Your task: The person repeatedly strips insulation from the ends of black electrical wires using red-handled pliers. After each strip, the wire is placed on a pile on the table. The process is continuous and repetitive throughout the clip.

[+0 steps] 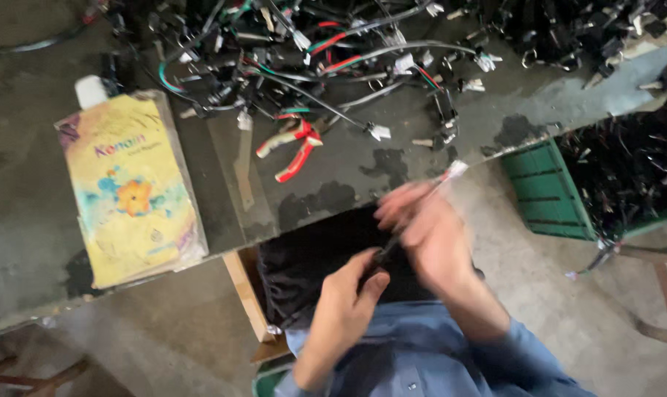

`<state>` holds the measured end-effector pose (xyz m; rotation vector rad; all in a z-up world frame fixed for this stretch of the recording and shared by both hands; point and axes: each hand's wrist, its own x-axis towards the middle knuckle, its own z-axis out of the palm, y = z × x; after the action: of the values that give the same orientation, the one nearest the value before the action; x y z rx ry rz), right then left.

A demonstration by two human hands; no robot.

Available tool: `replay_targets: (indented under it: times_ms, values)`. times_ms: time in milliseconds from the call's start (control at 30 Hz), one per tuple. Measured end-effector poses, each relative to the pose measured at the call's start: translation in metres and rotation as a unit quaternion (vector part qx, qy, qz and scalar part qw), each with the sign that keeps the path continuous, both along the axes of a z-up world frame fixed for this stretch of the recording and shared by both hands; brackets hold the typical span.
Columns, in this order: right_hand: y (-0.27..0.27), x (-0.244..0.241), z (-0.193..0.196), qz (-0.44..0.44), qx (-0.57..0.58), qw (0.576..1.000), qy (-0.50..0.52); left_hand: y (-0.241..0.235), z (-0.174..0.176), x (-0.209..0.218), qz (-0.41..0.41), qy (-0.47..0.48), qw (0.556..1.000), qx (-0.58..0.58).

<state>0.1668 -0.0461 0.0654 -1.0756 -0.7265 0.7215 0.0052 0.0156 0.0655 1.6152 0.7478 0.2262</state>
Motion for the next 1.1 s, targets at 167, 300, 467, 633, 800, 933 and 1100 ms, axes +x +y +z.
replay_targets:
  times_ms: [167,300,467,633,800,933,1100]
  values:
    - [-0.002,0.018,0.005,-0.018,-0.037,0.993,-0.114,-0.015,-0.023,0.003,0.039,-0.031,0.996,0.079]
    - [0.000,0.027,0.009,0.010,-0.129,0.971,-0.203,0.013,-0.021,0.013,0.037,-0.140,0.985,-0.090]
    - [-0.005,-0.009,-0.028,0.317,-0.228,0.914,-0.111,0.018,-0.022,0.008,0.174,-0.403,0.866,-0.238]
    - [-0.009,-0.028,-0.059,0.058,-0.276,0.931,-0.232,0.010,-0.023,0.029,0.203,-0.533,0.780,-0.258]
    - [-0.017,-0.033,-0.056,0.058,-0.309,0.911,-0.267,0.036,-0.003,0.023,0.225,-0.490,0.801,-0.260]
    - [-0.018,-0.022,-0.052,0.127,-0.242,0.951,-0.142,0.053,0.007,0.013,0.144,-0.184,0.967,-0.101]
    - [-0.018,-0.029,-0.059,0.135,-0.186,0.967,-0.107,0.032,-0.001,0.010,0.176,-0.173,0.952,0.180]
